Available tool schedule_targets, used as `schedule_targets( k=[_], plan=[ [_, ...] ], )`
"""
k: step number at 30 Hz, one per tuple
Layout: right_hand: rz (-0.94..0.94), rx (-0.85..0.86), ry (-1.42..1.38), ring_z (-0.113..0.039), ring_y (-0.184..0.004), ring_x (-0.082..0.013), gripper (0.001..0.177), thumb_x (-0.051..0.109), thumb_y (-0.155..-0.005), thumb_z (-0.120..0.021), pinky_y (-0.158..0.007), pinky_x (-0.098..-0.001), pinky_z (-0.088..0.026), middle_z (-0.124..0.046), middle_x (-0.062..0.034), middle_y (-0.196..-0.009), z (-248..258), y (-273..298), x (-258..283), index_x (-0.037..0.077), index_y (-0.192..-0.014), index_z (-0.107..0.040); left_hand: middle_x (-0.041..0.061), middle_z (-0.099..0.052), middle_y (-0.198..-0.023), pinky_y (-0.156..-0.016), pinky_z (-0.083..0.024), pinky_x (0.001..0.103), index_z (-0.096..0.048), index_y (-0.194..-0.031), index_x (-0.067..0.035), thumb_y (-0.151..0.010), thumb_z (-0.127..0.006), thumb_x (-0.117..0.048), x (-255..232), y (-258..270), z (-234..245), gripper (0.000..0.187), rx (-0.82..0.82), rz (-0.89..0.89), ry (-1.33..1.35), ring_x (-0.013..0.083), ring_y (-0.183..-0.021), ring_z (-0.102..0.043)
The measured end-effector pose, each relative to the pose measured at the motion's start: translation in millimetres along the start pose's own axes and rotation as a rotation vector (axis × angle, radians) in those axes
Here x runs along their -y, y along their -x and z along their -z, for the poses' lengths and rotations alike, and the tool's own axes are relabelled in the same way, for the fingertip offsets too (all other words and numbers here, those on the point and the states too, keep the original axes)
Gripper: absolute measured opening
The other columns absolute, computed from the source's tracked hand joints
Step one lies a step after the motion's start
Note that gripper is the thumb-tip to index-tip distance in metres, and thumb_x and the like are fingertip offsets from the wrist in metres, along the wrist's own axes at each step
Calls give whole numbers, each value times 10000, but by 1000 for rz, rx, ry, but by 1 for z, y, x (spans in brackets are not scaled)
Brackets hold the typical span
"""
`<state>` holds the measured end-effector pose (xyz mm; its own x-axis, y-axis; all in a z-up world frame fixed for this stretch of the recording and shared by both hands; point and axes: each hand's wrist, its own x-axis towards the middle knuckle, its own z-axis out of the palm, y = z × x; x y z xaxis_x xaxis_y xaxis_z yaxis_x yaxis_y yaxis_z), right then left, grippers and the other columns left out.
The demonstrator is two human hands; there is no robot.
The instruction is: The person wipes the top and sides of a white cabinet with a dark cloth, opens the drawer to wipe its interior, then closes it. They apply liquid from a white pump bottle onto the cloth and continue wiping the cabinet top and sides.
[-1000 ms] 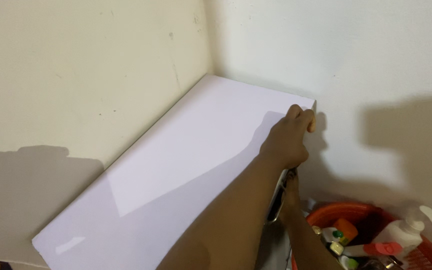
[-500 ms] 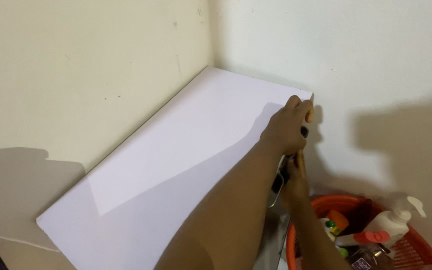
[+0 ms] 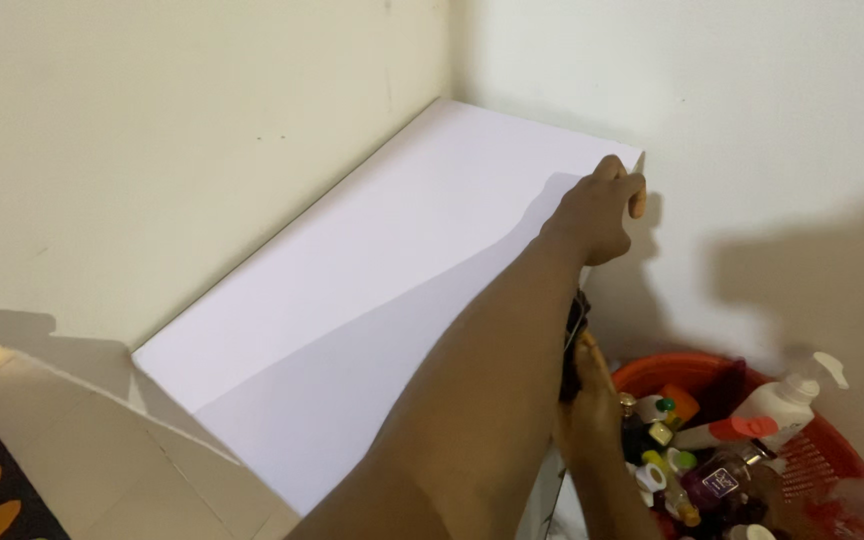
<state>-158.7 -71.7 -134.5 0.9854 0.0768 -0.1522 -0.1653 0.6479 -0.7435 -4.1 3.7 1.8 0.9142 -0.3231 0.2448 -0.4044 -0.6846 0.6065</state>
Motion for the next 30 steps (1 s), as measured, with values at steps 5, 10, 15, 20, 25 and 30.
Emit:
schedule_targets(
  k=[5, 10, 15, 20, 25, 30],
  plan=[
    [80, -19, 114, -640, -1129, -148, 530, 305, -1093, -351, -975, -319, -516, -618, -31, -1302, -10, 2, -10, 169, -1603, -313, 30, -505, -1171, -870, -546, 371, -584, -942, -158, -631, -595, 106, -2, 40, 9, 408, 11, 4, 53, 232, -1113, -560],
    [-93, -248, 461, -341, -434, -125, 559, 459, -1117, -390, -380, -313, -297, -496, -31, -702, -13, 28, -28, 242, -1631, -381, 48, -552, -1212, -1007, -468, 377, -625, -921, -142, -626, -649, 59, -2, 97, 16, 358, -25, -115, 56, 271, -1198, -500],
    [-5, -342, 735, -337, -559, -261, 600, 361, -1177, -405, -483, -424, -347, -336, -265, -768, -38, 81, -39, 276, -1752, -258, 65, -615, -1182, -1028, -487, 388, -648, -952, -142, -740, -624, 16, 1, 140, 21, 266, -80, -204, 142, 258, -1184, -571],
    [257, -105, 524, -600, -1228, -221, 589, 304, -1071, -361, -1002, -342, -478, -536, -150, -1479, -72, 123, -27, 191, -1641, -264, 90, -673, -1101, -958, -523, 402, -683, -935, -106, -764, -629, -15, -1, 151, 22, 202, -110, -142, 148, 284, -1094, -630],
    [98, -198, 459, -603, -1194, -239, 588, 289, -1049, -332, -1002, -364, -495, -554, -142, -1435, -93, 62, 27, 250, -1627, -231, 121, -709, -1050, -909, -545, 414, -701, -981, -89, -800, -609, -64, -5, 147, 21, 204, -178, -97, 212, 307, -1032, -671],
    [2, -249, 511, -591, -1200, -191, 483, 251, -1075, -352, -978, -336, -493, -593, -79, -1394, -80, 3, 46, 193, -1550, -415, 123, -726, -1072, -931, -546, 400, -683, -999, -92, -791, -628, -92, -3, 149, 22, 214, -183, -48, 284, 307, -1050, -686]
  ],
)
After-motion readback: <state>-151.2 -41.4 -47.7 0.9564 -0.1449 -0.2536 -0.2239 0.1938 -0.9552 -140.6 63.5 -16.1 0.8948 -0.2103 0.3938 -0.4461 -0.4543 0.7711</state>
